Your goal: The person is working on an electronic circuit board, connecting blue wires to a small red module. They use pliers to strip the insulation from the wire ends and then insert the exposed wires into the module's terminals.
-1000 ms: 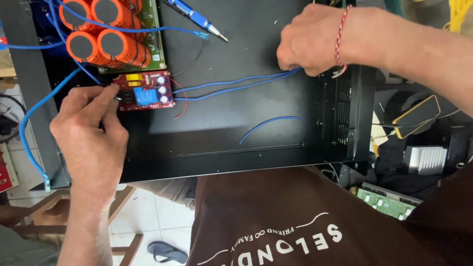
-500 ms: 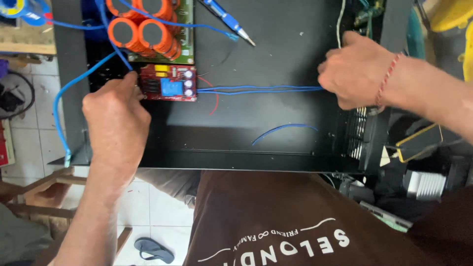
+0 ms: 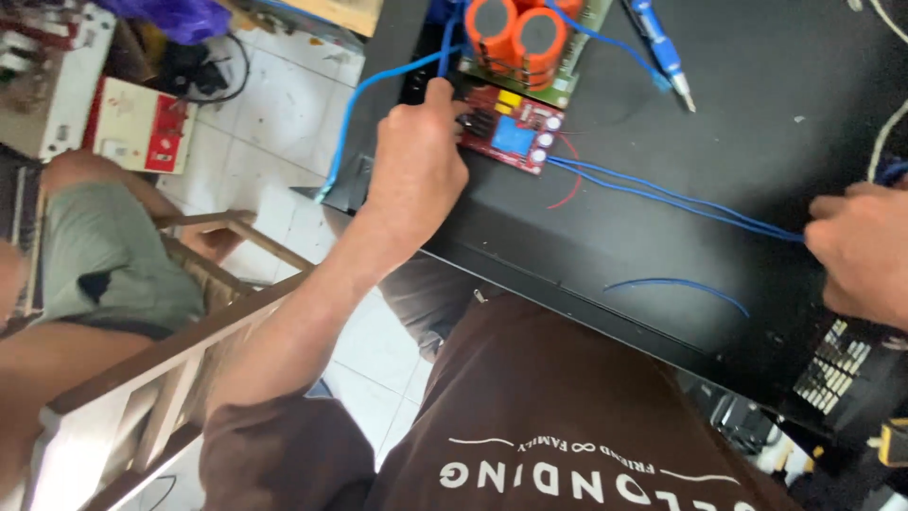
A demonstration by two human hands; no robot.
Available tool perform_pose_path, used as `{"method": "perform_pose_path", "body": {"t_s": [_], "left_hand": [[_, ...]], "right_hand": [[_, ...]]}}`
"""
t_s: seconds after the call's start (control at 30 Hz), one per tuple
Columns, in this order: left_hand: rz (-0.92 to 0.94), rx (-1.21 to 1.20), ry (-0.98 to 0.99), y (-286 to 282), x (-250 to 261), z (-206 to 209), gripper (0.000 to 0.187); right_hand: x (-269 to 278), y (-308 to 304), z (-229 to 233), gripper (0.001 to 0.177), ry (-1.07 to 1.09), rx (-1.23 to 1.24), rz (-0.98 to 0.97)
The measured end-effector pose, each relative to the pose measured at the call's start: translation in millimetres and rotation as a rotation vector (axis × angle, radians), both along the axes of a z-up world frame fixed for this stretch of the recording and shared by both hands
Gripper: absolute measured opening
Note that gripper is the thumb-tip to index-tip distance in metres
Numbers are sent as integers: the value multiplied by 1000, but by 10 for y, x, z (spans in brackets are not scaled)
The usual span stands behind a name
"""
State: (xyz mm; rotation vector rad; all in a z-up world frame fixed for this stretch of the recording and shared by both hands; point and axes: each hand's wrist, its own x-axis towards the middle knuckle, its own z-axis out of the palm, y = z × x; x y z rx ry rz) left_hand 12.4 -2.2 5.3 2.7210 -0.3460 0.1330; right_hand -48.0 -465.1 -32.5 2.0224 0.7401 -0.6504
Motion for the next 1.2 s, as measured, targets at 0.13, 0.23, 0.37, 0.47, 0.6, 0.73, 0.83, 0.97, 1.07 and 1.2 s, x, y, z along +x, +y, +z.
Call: {"method": "perform_pose_path", "body": {"t_s": [0.13, 0.23, 0.37, 0.47, 0.6, 0.73, 0.83, 0.97, 1.07, 1.2], "left_hand": [[-16, -69, -5, 0, -13, 34, 21], [-31, -45, -26, -20, -16, 48, 17], [-34, 4, 8, -32, -45, 87, 31], [-46, 29, -10, -37, -28, 94, 34], [-154, 58, 41, -17, 77, 203, 30], [-260, 188, 169, -17, 256, 436, 17], [-319, 389, 286, -59, 403, 597, 25], [-421, 580, 339, -32, 459, 632, 31], [-511, 698, 228, -14, 482, 575, 42], [-621, 770, 38, 62, 481, 483, 59]], "right_hand": [[17, -242, -375, 14, -2, 88, 46], [57, -173, -331, 35, -63, 133, -9], [58, 115, -31, 11, -50, 48, -82], [44, 123, -40, 11, -64, 48, -90], [-65, -31, -303, 9, -191, 155, -10], [-26, 11, -270, 12, -116, 132, 14], [-40, -72, -366, 11, -197, 238, 20], [-22, -60, -327, 17, -140, 241, 1], [-37, -33, -294, 16, -152, 255, -11], [-28, 17, -282, 13, -113, 181, -23]]}}
